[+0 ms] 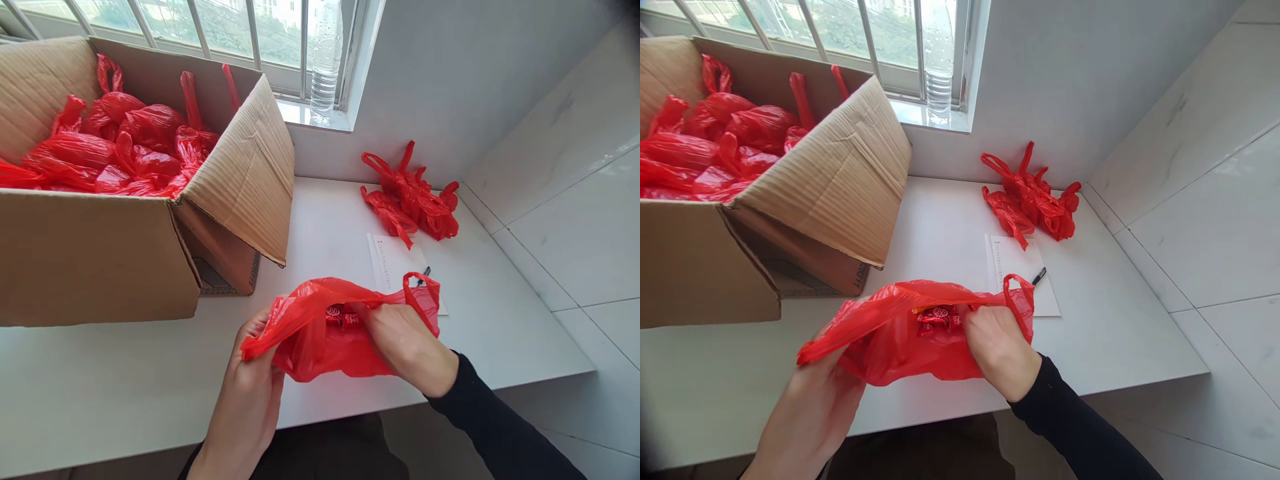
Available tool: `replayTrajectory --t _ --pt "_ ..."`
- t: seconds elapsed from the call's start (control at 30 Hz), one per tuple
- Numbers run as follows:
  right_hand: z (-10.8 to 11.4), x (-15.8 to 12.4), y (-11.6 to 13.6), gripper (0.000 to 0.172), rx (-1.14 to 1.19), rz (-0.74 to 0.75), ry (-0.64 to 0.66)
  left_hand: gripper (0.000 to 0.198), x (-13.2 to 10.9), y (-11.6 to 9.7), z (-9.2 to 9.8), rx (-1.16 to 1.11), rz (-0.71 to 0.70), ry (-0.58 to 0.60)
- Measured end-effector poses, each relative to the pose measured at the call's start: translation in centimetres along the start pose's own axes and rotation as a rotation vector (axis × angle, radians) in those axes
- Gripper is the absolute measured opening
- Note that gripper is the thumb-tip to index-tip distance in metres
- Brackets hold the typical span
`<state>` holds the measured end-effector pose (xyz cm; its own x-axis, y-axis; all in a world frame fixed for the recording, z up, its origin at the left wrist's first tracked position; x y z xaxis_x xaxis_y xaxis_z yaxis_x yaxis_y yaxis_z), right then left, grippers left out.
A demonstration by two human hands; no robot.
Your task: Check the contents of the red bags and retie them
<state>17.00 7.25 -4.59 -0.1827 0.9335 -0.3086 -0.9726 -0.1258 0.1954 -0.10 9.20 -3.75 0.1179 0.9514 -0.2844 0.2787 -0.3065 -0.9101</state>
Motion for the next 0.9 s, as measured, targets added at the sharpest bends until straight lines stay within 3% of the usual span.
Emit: replayTrajectory --t 0.17,0.27,0.4,0.47,0.57,0.67,0.73,0.77,0.83,0.9 --pt "0.1 -1.3 -1.4 0.028 -0.123 -0.022 -0.056 0.021 0.1 0.5 -0.7 -0.016 0.017 0.089" --pt "0.9 -2.7 -1.6 0.025 -0.146 0.003 -0.131 0.032 -0.1 0.0 -1.1 0.027 -0.006 0.103" --pt "5.0 -5.4 -0.3 0.022 -0.025 0.096 -0.374 0.065 -1.0 -1.4 -1.6 0.166 -0.055 0.102" --pt "7.8 -7.4 0.0 0.030 -0.007 0.151 -0.564 0.062 -1.6 -2.5 -1.9 0.291 -0.123 0.142" --pt "9.9 -10.1 -2.1 0.046 -0.102 0.067 -0.736 0.047 -2.2 -3.7 -2.1 0.440 -0.213 0.294" --pt "8.7 -11.3 -6.0 0.059 -0.173 -0.052 -0.639 0.080 -2.7 -3.8 -2.1 0.619 -0.247 0.536" --pt "7.7 -11.8 -8.4 0.054 -0.115 -0.111 -0.555 0.094 -3.0 -3.8 -1.9 0.735 -0.287 0.633" --pt "7.6 -12.1 -9.3 0.047 -0.056 -0.135 -0.539 0.091 -2.9 -4.0 -1.7 0.773 -0.320 0.636" --pt "8.4 -12.8 -9.9 0.030 0.081 -0.131 -0.571 0.066 -2.5 -5.1 -1.6 0.821 -0.440 0.574" --pt "10.2 -13.4 -8.6 0.018 0.185 -0.038 -0.666 0.040 -2.4 -6.6 -2.1 0.875 -0.618 0.479"
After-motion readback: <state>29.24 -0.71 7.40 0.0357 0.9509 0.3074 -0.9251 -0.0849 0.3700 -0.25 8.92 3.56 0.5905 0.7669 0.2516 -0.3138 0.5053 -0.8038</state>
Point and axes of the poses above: each hand's wrist, its own x-axis towards the middle knuckle, its own z-axis out of the back of the hand, y = z × x, the point moved 9 cm from there along x, towards the middle knuckle, and after that the axes turned 6 degrees about x, right-handed, at the moved point
